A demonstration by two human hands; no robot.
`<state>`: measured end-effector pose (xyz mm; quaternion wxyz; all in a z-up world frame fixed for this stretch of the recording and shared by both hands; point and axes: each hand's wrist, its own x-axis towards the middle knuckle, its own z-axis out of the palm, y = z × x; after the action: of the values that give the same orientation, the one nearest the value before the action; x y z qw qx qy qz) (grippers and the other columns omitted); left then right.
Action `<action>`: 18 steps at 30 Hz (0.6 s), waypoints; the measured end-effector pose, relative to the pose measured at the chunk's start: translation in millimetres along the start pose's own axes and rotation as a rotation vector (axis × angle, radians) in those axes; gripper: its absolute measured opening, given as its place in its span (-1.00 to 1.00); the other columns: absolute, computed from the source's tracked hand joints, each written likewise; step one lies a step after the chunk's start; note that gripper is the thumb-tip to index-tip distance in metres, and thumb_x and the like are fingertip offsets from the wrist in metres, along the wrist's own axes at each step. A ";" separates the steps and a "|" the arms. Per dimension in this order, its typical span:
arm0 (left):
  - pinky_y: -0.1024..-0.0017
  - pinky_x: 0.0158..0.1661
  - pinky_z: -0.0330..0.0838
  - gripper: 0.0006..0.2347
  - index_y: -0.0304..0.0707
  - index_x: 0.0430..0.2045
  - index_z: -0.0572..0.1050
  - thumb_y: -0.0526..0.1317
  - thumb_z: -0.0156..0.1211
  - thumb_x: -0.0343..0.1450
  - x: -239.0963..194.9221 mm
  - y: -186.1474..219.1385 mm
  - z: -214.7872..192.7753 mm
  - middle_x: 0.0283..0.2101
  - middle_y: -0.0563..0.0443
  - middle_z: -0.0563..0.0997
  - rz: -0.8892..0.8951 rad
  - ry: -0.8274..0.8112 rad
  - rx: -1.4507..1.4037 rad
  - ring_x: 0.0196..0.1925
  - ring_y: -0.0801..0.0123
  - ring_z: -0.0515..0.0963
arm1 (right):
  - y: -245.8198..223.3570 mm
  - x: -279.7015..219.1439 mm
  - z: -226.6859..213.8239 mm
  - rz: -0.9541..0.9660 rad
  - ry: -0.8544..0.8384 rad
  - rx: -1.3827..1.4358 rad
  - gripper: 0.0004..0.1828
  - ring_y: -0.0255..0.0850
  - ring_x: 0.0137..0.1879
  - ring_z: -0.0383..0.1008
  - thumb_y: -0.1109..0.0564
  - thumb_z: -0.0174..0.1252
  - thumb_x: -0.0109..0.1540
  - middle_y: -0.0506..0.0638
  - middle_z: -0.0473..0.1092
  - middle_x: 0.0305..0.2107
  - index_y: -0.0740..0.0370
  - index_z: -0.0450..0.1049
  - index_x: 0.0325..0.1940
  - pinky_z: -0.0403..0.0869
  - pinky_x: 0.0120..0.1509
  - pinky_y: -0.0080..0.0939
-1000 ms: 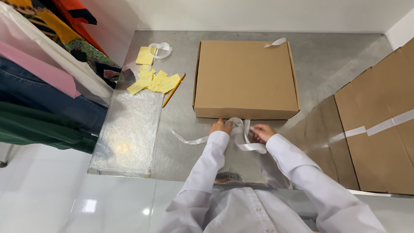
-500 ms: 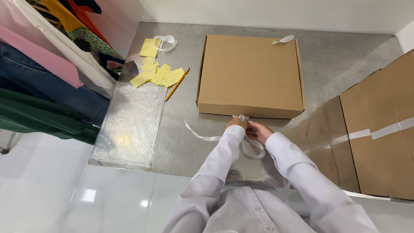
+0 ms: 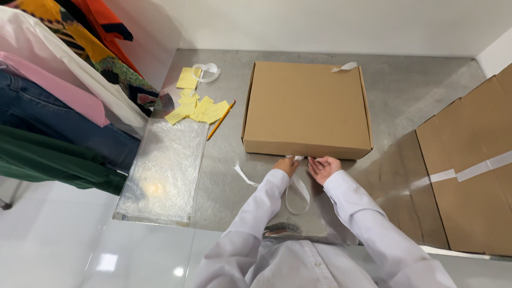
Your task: The person moves a stack of cardboard boxes onto a metal table. They untie a white ribbon from one box, remove a yellow sticky note, and open the box to reveal a plastic-wrapped item. The person removes the item from the box and places it on the table.
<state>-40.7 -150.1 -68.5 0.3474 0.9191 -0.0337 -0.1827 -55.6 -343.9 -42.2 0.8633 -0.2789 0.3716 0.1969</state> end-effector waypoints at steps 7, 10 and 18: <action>0.28 -0.02 0.32 -0.83 -0.07 -0.43 0.54 -0.04 0.23 0.28 -57.4 14.3 -33.8 0.01 0.05 0.26 0.504 0.580 0.337 0.07 0.15 0.35 | -25.2 -12.4 21.8 -0.070 -0.036 -0.102 -0.62 -0.24 0.11 0.51 0.30 0.07 -0.01 -0.16 0.47 -0.10 0.02 0.48 -0.15 0.47 0.27 -0.08; 0.21 0.11 0.35 -0.83 -0.18 -0.66 0.52 -0.12 0.20 0.31 -69.7 38.7 -53.6 0.11 0.11 0.53 0.771 0.549 -0.331 0.20 0.09 0.50 | -39.3 -24.9 33.9 -0.136 -0.053 -0.197 -0.57 -0.26 0.10 0.47 0.32 0.01 -0.05 -0.23 0.49 -0.09 -0.09 0.48 -0.21 0.44 0.23 -0.09; 0.32 -0.78 0.32 -0.83 -0.36 -0.72 0.61 -0.22 0.23 0.01 -12.8 -7.0 -44.3 -0.66 -0.28 0.56 -0.006 -0.306 -0.902 -0.67 0.08 0.53 | -54.9 -32.0 39.8 -0.192 -0.116 -0.361 -0.32 -0.27 0.28 0.29 0.32 -0.09 -0.01 -0.25 0.33 0.12 -0.14 0.45 0.14 0.25 0.39 -0.12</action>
<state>-37.2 -114.6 -38.4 0.7021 0.6394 0.0010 -0.3134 -25.1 -365.2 22.8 0.8340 -0.4514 0.2517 0.1930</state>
